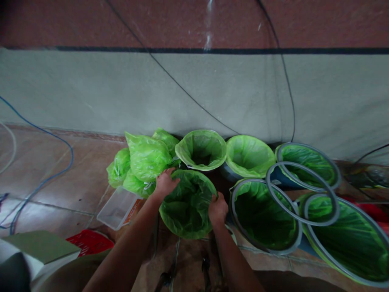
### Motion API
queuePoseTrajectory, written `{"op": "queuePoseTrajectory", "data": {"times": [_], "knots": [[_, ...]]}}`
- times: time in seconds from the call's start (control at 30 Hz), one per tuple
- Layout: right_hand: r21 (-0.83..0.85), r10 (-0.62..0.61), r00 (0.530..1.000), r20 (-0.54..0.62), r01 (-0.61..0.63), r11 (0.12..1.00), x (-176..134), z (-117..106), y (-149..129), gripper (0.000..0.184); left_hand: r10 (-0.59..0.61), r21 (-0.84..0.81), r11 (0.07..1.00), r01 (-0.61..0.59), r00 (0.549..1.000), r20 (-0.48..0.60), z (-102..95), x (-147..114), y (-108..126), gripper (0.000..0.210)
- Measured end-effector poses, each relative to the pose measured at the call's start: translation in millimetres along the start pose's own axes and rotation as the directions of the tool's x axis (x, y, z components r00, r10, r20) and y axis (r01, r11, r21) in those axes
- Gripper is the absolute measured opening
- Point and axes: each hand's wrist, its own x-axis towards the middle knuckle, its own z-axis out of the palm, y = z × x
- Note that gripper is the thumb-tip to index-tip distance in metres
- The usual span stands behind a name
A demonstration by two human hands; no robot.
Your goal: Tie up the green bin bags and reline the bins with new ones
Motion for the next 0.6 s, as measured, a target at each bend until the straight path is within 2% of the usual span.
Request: {"op": "queuePoseTrajectory", "data": {"times": [0.1,0.17,0.23,0.3,0.4,0.5,0.6], "knots": [[0.041,0.016,0.998,-0.055,-0.014,0.999,-13,-1,8,0.047,-0.021,-0.031,0.999,0.021,1.0,-0.016,0.3,6,2,0.048],[0.08,-0.048,0.981,-0.187,0.064,0.995,-8,-7,2,0.054,-0.024,-0.029,0.999,0.024,1.0,-0.011,1.4,13,7,0.045],[0.115,-0.148,0.953,-0.265,0.184,0.976,7,-16,-11,0.051,-0.028,-0.023,0.999,0.028,1.0,0.005,2.9,21,13,0.043],[0.129,-0.23,0.949,-0.215,0.261,0.957,29,-24,-28,0.044,-0.066,-0.018,0.998,0.067,0.997,0.035,5.3,29,18,0.044],[0.07,-0.311,0.949,-0.06,0.315,0.947,58,-25,-48,0.039,-0.115,-0.012,0.993,0.117,0.988,0.104,11.6,35,17,0.044],[-0.026,-0.407,0.908,0.104,0.411,0.911,70,-16,-51,0.036,-0.034,-0.042,0.998,0.04,0.991,0.129,20.0,30,6,0.033],[-0.104,-0.453,0.869,0.199,0.478,0.872,70,-7,-43,0.032,0.088,-0.035,0.996,-0.086,0.994,0.059,27.7,21,-7,0.024]]}}
